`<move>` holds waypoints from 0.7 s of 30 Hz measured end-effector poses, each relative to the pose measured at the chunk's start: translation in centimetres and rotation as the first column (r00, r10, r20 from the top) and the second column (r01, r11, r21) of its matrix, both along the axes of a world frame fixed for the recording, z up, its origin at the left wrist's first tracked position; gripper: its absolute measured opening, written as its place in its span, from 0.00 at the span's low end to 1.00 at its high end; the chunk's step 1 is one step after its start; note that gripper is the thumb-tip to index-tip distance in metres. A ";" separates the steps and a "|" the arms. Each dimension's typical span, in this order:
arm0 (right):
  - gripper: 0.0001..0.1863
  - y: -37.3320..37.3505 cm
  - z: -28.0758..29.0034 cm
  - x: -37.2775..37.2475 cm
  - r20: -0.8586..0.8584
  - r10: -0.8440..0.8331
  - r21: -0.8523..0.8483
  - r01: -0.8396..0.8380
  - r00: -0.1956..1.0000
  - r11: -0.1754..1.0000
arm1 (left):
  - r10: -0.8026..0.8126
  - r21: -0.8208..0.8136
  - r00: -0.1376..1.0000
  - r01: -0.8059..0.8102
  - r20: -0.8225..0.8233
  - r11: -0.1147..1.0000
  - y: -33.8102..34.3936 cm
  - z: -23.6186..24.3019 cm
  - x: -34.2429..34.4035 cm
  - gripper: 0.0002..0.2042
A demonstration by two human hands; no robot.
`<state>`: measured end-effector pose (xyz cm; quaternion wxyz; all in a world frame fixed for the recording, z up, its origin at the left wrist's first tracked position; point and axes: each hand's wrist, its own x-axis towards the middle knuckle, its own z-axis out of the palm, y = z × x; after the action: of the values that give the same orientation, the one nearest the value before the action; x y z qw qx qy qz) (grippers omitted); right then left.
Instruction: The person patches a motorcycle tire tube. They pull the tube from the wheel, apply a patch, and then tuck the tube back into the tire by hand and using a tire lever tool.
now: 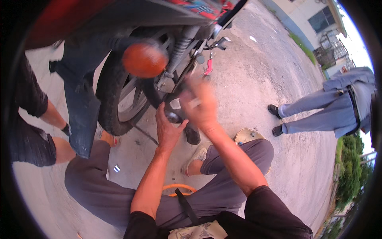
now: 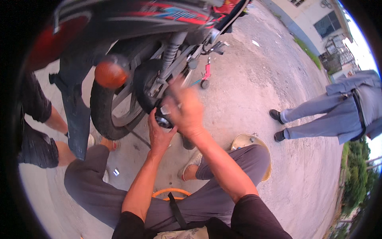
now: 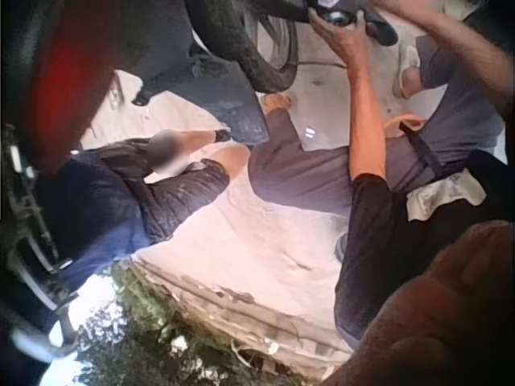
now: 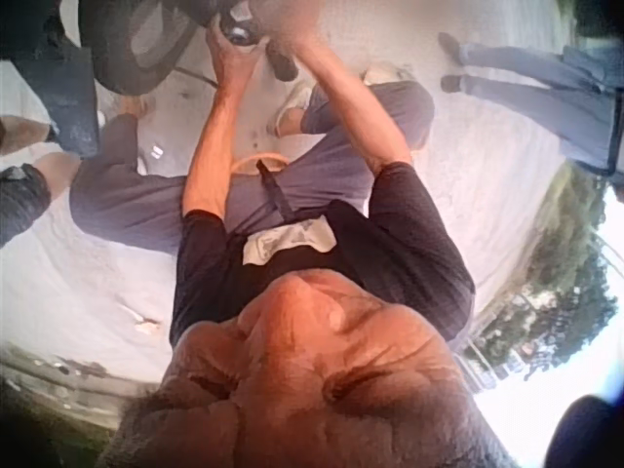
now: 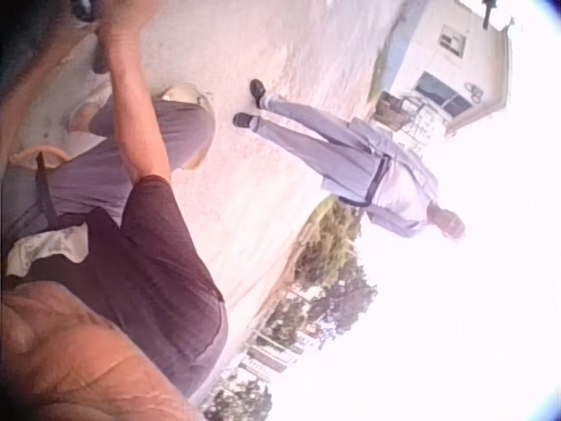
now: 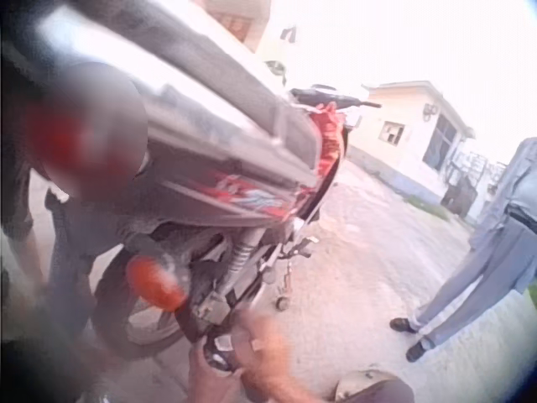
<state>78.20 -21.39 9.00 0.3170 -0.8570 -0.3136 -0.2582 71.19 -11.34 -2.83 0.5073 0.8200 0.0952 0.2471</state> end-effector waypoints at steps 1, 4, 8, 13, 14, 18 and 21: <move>0.31 0.3 -0.9 -0.7 -0.275 -0.061 -0.083 0.039 0.959 0.996 | -0.005 0.002 1.000 0.005 0.006 1.000 0.3 0.1 -0.1 0.50; 0.34 -2.3 -0.6 2.4 -0.556 -0.045 -0.081 -0.001 0.830 0.997 | -0.042 0.037 0.996 0.046 -0.082 0.998 0.8 1.0 -0.3 0.50; 0.34 -10.2 4.5 3.1 -0.294 -0.083 0.083 0.111 0.952 0.990 | -0.099 0.507 0.995 0.094 -0.016 0.857 1.2 3.0 -0.3 0.49; 0.36 -24.8 9.9 -1.7 -0.322 -0.427 0.086 0.475 0.845 0.876 | -0.154 0.751 0.983 0.173 -0.096 0.637 0.4 4.3 0.0 0.36; 0.36 -28.2 9.4 -3.2 -0.375 -0.497 0.068 0.558 0.782 0.827 | -0.157 0.767 0.981 0.187 -0.114 0.614 0.0 4.8 -0.1 0.34; 0.35 -41.6 -1.1 -10.3 -0.480 -0.756 -0.208 0.780 0.444 0.590 | -0.204 0.819 0.976 0.177 -0.075 0.546 -1.5 5.1 -0.4 0.33; 0.36 -42.7 -7.3 -12.8 -0.596 -0.778 -0.413 0.755 0.199 0.509 | -0.220 0.830 0.976 0.125 -0.003 0.543 0.3 5.3 0.4 0.32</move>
<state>65.36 -64.11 1.74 0.2287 -0.9251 0.3028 -0.0141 71.60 -11.08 2.46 0.0907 0.9532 -0.1384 0.2529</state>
